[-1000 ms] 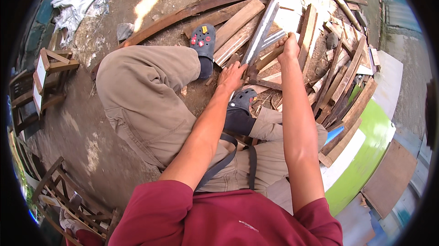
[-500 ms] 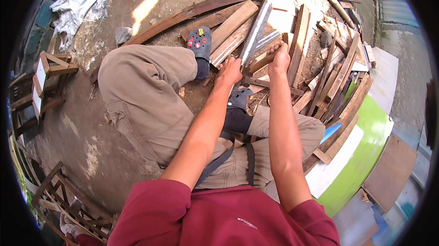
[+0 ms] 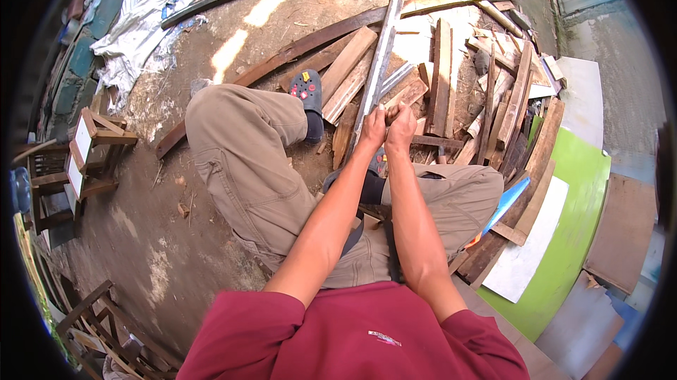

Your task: The person sits on the ground and repeatedly strikes a long wooden plank with a hammer, adjusting the plank's position between strikes. The person also handles a metal bar and other pieces of wood during the task.

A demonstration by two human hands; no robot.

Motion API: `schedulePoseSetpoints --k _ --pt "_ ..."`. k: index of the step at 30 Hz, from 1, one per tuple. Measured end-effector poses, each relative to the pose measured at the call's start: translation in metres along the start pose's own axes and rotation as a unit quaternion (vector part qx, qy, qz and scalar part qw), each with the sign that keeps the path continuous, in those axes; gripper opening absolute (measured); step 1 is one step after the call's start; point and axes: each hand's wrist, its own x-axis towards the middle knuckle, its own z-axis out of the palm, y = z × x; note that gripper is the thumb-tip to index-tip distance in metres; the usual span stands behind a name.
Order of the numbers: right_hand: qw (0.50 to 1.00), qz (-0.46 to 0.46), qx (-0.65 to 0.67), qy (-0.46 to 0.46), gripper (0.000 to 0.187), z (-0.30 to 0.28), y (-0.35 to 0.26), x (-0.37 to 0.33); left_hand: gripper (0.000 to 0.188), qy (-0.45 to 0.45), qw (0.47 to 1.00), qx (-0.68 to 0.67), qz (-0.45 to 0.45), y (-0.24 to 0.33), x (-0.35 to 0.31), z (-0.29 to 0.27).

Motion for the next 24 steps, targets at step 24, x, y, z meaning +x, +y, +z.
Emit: schedulePoseSetpoints --k 24 --pt "0.992 0.001 0.102 0.073 0.043 -0.028 -0.006 -0.06 0.055 -0.039 0.984 -0.171 0.019 0.023 -0.069 -0.003"
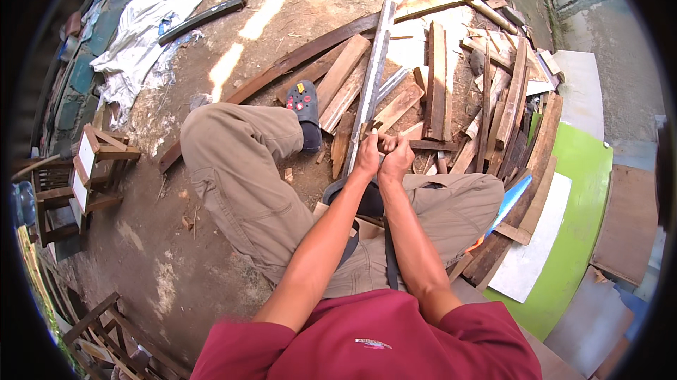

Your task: The person sits on the ground and repeatedly strikes a long wooden plank with a hammer, adjusting the plank's position between strikes. The person also handles a metal bar and other pieces of wood during the task.

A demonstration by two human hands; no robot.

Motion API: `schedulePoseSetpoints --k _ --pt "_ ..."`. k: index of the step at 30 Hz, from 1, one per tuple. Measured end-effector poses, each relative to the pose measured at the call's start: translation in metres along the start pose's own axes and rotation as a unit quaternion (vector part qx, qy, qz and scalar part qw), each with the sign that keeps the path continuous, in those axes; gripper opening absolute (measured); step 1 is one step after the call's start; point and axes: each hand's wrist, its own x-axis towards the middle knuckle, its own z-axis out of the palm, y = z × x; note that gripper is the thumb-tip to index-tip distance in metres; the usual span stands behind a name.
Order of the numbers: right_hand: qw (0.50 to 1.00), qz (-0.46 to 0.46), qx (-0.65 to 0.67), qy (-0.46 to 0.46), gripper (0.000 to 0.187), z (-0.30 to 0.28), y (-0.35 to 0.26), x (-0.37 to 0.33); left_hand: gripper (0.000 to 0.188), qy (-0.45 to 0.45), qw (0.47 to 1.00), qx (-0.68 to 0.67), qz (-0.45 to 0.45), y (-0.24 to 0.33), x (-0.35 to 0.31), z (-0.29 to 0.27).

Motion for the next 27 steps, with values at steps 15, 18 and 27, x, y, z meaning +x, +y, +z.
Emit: schedulePoseSetpoints --k 15,18,27 --pt "0.985 0.155 0.039 0.062 0.045 0.037 -0.037 0.12 0.024 0.173 0.957 0.225 -0.053 -0.057 0.034 -0.06" --pt "0.975 0.207 0.045 0.072 0.045 0.033 -0.037 0.158 0.041 0.151 0.942 0.28 -0.108 -0.054 0.034 -0.066" --pt "0.989 0.137 -0.05 -0.003 0.043 0.049 -0.03 0.118 0.056 0.082 0.877 0.469 -0.061 -0.045 0.045 -0.057"
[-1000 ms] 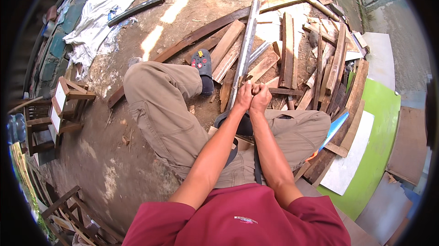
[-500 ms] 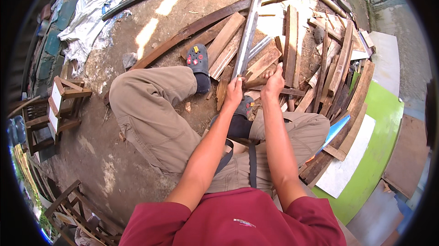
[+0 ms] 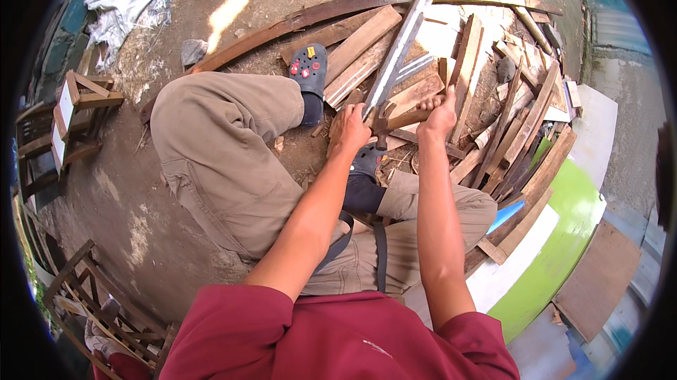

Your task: The person sits on the ground and repeatedly strikes a long wooden plank with a hammer, adjusting the plank's position between strikes. The person also handles a metal bar and other pieces of wood during the task.

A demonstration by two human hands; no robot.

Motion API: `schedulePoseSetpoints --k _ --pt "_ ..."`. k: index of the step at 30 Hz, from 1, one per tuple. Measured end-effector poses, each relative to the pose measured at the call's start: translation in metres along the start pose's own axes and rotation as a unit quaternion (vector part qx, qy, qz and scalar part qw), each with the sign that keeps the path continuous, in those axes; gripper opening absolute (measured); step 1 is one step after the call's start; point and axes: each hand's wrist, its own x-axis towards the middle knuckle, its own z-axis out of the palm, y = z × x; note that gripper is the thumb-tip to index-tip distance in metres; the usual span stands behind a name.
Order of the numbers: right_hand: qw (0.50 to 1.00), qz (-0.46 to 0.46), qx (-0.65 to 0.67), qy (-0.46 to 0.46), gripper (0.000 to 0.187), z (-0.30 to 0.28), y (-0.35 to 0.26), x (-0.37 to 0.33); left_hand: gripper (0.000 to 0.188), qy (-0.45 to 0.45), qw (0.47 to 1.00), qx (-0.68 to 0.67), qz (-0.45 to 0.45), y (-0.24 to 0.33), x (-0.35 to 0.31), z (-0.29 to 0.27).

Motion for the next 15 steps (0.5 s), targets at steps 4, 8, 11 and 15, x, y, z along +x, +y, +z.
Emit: schedulePoseSetpoints --k 4,8,11,15 --pt "0.997 -0.068 0.013 0.024 0.039 -0.017 0.022 -0.04 0.029 0.081 0.971 -0.158 -0.163 -0.003 -0.007 0.009" --pt "0.995 -0.084 0.05 0.033 0.038 -0.023 0.038 -0.067 0.078 -0.087 0.972 -0.092 -0.2 0.016 -0.032 0.022" --pt "0.993 -0.071 0.071 0.067 0.037 -0.012 0.034 -0.071 0.089 -0.11 0.952 -0.148 -0.243 0.02 -0.028 0.02" --pt "0.984 -0.053 0.132 0.107 0.034 -0.026 0.029 -0.069 0.084 -0.073 0.961 -0.103 -0.247 0.001 -0.023 0.013"
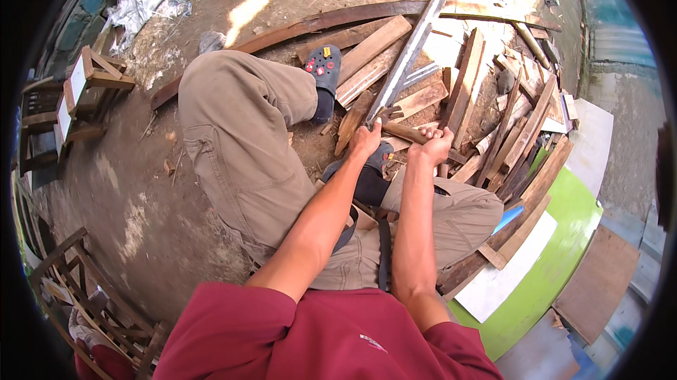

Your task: The person sits on the ground and repeatedly strikes a long wooden plank with a hammer, adjusting the plank's position between strikes. The person also handles a metal bar and other pieces of wood during the task.

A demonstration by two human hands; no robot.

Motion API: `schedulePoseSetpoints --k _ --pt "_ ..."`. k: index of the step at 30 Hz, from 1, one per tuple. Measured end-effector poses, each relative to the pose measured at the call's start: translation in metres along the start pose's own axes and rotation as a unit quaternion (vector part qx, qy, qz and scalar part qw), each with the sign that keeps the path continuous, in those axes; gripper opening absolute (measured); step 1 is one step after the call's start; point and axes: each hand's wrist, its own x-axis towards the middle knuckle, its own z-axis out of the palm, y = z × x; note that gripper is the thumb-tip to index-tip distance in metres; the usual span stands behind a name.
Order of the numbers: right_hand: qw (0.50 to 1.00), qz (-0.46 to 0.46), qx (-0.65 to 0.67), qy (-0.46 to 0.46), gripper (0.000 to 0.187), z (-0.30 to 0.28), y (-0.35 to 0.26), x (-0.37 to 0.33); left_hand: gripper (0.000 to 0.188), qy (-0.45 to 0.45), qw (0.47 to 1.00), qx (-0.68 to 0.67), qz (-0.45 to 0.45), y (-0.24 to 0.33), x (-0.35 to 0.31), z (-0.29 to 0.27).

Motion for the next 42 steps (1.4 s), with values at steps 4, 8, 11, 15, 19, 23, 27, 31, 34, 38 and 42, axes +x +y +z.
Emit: schedulePoseSetpoints --k 4,8,11,15,19,23,27,31,34,38,42 --pt "0.996 -0.044 0.035 -0.065 0.038 -0.011 -0.049 -0.017 0.085 -0.025 0.997 -0.038 0.056 0.032 -0.046 -0.015" --pt "0.972 -0.131 0.02 -0.195 0.041 0.013 -0.156 -0.063 0.075 -0.035 0.963 -0.131 0.231 0.084 -0.099 -0.004" --pt "0.941 -0.142 0.019 -0.307 0.043 0.0 -0.215 -0.065 0.068 -0.073 0.945 -0.165 0.273 0.098 -0.11 -0.006" --pt "0.904 -0.145 0.03 -0.4 0.041 -0.024 -0.245 -0.075 0.062 -0.248 0.891 -0.334 0.181 0.109 -0.116 -0.044" --pt "0.882 -0.148 0.034 -0.447 0.041 -0.04 -0.231 -0.088 0.049 -0.297 0.86 -0.373 0.181 0.118 -0.138 -0.061" --pt "0.855 -0.131 0.042 -0.501 0.04 -0.051 -0.207 -0.087 0.036 -0.302 0.833 -0.436 0.158 0.113 -0.147 -0.075" --pt "0.836 -0.131 0.024 -0.532 0.04 -0.048 -0.191 -0.087 0.035 -0.272 0.839 -0.45 0.137 0.107 -0.133 -0.086" --pt "0.841 -0.16 -0.023 -0.516 0.039 -0.047 -0.172 -0.083 0.028 -0.258 0.843 -0.439 0.173 0.105 -0.125 -0.089" --pt "0.87 -0.17 -0.017 -0.462 0.044 -0.048 -0.148 -0.068 0.024 -0.223 0.876 -0.366 0.222 0.106 -0.116 -0.094" --pt "0.936 -0.156 -0.012 -0.316 0.043 -0.066 -0.11 -0.026 0.023 -0.241 0.859 -0.412 0.185 0.107 -0.114 -0.091" --pt "0.971 -0.15 -0.028 -0.184 0.041 -0.105 -0.064 0.019 0.025 -0.22 0.873 -0.414 0.137 0.1 -0.106 -0.076"
